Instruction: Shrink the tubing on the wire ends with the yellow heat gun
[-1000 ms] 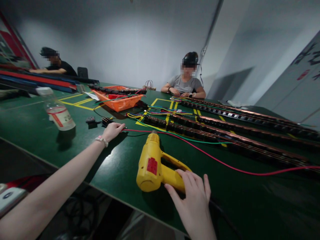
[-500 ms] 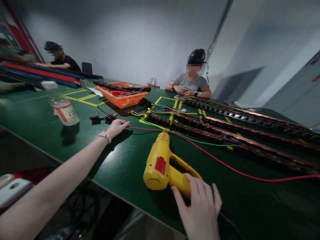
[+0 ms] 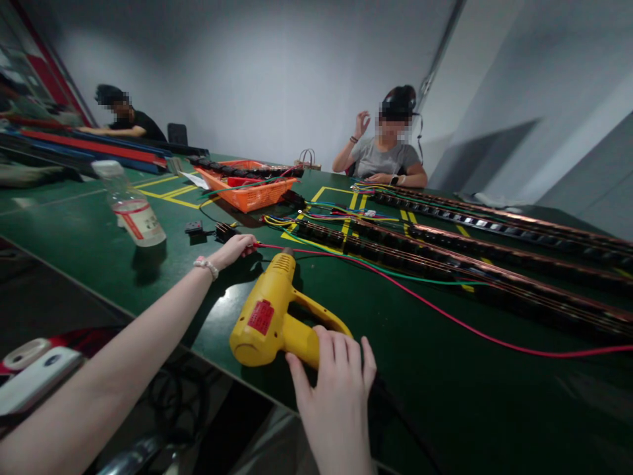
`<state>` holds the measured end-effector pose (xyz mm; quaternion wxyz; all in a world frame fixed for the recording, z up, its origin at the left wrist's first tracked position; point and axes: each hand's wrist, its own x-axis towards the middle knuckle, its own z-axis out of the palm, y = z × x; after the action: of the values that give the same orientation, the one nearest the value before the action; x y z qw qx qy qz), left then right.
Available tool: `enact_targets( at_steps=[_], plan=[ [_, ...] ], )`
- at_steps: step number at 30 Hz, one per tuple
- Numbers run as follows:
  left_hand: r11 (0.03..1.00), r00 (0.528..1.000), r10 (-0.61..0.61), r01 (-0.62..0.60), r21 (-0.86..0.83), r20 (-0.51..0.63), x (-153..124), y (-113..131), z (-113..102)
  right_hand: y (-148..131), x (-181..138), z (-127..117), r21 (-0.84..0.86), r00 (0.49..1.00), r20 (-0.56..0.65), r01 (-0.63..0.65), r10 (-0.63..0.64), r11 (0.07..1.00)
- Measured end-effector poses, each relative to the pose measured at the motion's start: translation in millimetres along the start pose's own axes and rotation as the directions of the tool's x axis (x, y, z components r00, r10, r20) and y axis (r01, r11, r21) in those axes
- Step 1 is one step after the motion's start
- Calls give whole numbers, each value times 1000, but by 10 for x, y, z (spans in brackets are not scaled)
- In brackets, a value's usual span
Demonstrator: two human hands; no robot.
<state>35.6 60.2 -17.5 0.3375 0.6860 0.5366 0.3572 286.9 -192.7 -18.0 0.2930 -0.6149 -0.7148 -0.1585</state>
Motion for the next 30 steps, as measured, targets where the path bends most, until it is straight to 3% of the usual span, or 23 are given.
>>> enact_targets(
  at_steps=[9,18,24,30],
  plan=[
    [994,989,110,-112,17,100,-58,-35,-137,-353,78,63,172,996,72,-68,56,983],
    [998,998,67,-67,-15,3,-99,-45,-202,-321,88,67,209,996,68,-69,56,976],
    [997,998,62,-63,-36,-13,-112,-20,-213,-157,139,9,244,990,125,-95,66,965],
    [996,995,82,-83,15,51,-114,-2,-237,230,77,-44,119,996,72,-65,57,991]
  ],
)
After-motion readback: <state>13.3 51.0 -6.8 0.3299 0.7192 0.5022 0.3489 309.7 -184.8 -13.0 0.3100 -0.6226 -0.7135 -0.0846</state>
